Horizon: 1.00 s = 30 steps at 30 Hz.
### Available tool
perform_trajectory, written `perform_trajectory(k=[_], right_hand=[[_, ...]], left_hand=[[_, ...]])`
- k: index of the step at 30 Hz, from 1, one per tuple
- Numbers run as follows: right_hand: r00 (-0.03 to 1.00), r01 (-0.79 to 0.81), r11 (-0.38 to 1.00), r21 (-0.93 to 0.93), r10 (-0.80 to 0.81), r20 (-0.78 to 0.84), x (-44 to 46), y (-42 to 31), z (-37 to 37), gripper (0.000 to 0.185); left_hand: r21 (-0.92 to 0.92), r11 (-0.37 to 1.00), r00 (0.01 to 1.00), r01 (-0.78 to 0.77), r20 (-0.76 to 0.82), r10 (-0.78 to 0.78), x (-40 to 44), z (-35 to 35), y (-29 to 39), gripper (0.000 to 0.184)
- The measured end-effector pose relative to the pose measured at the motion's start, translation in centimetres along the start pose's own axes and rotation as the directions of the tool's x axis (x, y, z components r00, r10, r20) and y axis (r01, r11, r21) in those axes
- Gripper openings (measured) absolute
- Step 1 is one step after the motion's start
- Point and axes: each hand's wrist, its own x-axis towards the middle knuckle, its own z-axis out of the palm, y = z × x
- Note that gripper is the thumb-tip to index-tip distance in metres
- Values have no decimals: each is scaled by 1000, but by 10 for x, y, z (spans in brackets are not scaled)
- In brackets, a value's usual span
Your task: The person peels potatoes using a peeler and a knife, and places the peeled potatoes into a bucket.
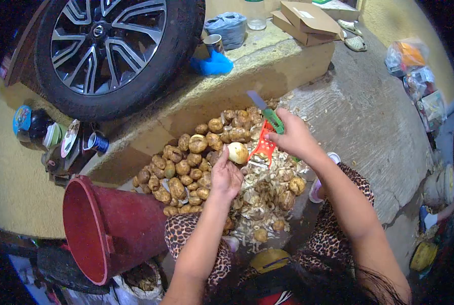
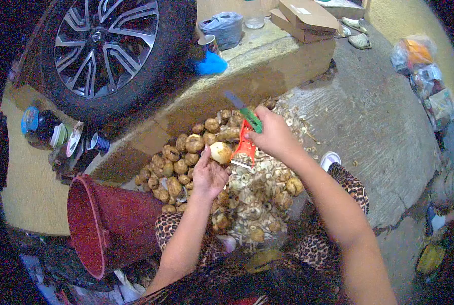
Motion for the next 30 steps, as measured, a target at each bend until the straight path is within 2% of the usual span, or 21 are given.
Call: perform_trajectory(k=[2,3,5,9,12,15,18,20,22,24,28,30], right_hand=[[994,27,998,51,-22,-110,3,3,-2,36],[991,31,999,9,-29,-129,-6,10,-8,36],[968,104,995,1,-101,-229,3,10,-7,35],[962,139,990,-7,-137,-236,8,7,-11,35],[969,139,986,92,-116,-220,8,4,-10,35],[978,103,987,126,-77,-195,11,7,-13,35],[994,48,981,190,-28,-109,9,4,-14,36],[991,96,966,239,-70,-114,13,12,-4,35],[996,62,939,338,-39,-75,13,5,-3,34],[998,-60,883,465,57,20,10,-5,-9,33],[998,-31,904,427,4,64,13,-9,-8,35],[991,-55,902,428,-3,133,14,-11,-3,42]], left_hand=[[-44,997,996,-59,63,62,-1,7,6,32],[3,998,997,-62,35,62,-8,10,-8,34],[205,972,994,-112,11,113,-14,17,5,37],[255,962,995,-100,43,92,-10,22,0,52],[335,939,997,-71,-1,76,-12,31,1,55],[603,784,988,-148,47,150,-9,30,-3,59],[763,637,989,-112,20,150,-9,26,-8,65],[781,622,987,-55,-52,152,-8,28,-10,65],[758,652,987,-13,-95,130,-10,32,-9,66],[753,656,990,-42,-55,127,-11,32,-8,67],[731,678,991,-77,-20,135,-9,30,-10,66],[719,695,994,1,-79,81,-10,32,-9,64]])
